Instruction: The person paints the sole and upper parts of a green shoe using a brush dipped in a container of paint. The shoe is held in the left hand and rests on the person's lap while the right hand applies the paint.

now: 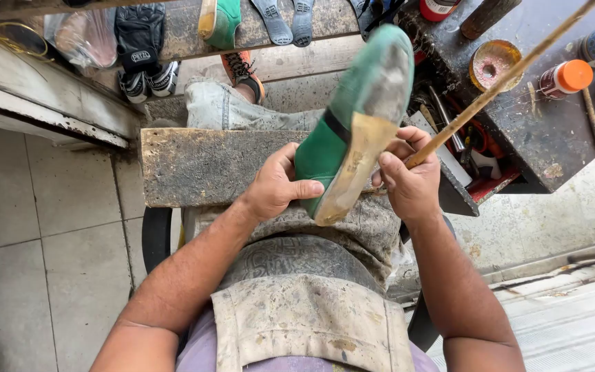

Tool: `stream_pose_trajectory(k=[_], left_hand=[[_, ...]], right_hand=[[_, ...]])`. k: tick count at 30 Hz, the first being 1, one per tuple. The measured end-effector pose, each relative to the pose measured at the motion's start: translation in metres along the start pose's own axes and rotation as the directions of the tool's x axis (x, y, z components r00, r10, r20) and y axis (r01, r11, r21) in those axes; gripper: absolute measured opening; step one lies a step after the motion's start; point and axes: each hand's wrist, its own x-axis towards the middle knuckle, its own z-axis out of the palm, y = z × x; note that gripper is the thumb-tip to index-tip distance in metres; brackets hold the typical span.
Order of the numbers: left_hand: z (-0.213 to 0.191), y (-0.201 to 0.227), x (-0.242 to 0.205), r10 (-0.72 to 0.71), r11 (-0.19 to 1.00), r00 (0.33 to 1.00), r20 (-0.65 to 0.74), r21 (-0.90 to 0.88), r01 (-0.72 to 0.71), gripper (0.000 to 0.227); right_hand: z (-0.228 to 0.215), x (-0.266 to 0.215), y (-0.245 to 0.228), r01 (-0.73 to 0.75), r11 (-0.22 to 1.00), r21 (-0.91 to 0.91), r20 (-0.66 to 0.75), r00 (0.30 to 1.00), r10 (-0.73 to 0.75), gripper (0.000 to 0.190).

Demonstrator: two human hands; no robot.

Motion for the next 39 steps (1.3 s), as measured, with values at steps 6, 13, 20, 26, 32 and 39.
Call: stream_pose_trajectory(k=[6,13,20,26,32,39], left_hand=[[0.038,0.044,0.008,0.265,0.923,0.96,-0.085,-0.266,-0.278,0.056],[-0.009,0.017,-0.011,0.256,0.942,0.967,-0.007,-0.221,-0.251,0.077],[-0.01,0.096,-0.029,0.367,0.925,0.876,0.312,-0.217,-0.311,0.08],[-0.021,0.049,-0.064,0.172,0.883,0.916,0.363,-0.468,0.02,0.103],[-0.033,0.032,-0.07,-0.069,0.803,0.953,0.296,-0.55,0.229,0.122],[-0.017,0.02,-0.05,-0.323,0.916,0.923,0.21,-0.178,0.361,0.079]], right_hand=[[0.026,-0.019,-0.004,0.056,0.983,-0.176,0.215,0.976,-0.017,0.106],[0.04,-0.009,-0.031,0.097,0.951,-0.294,0.287,0.958,-0.009,0.088],[-0.002,0.012,-0.021,0.143,0.809,-0.57,0.349,0.934,0.081,0.078],[0.026,0.008,-0.036,0.087,0.589,-0.804,0.204,0.97,0.134,0.069],[0.028,0.002,-0.03,0.236,0.525,-0.818,0.312,0.948,0.06,0.069],[0.025,-0.008,-0.028,0.358,0.246,-0.901,0.376,0.926,0.03,0.073]])
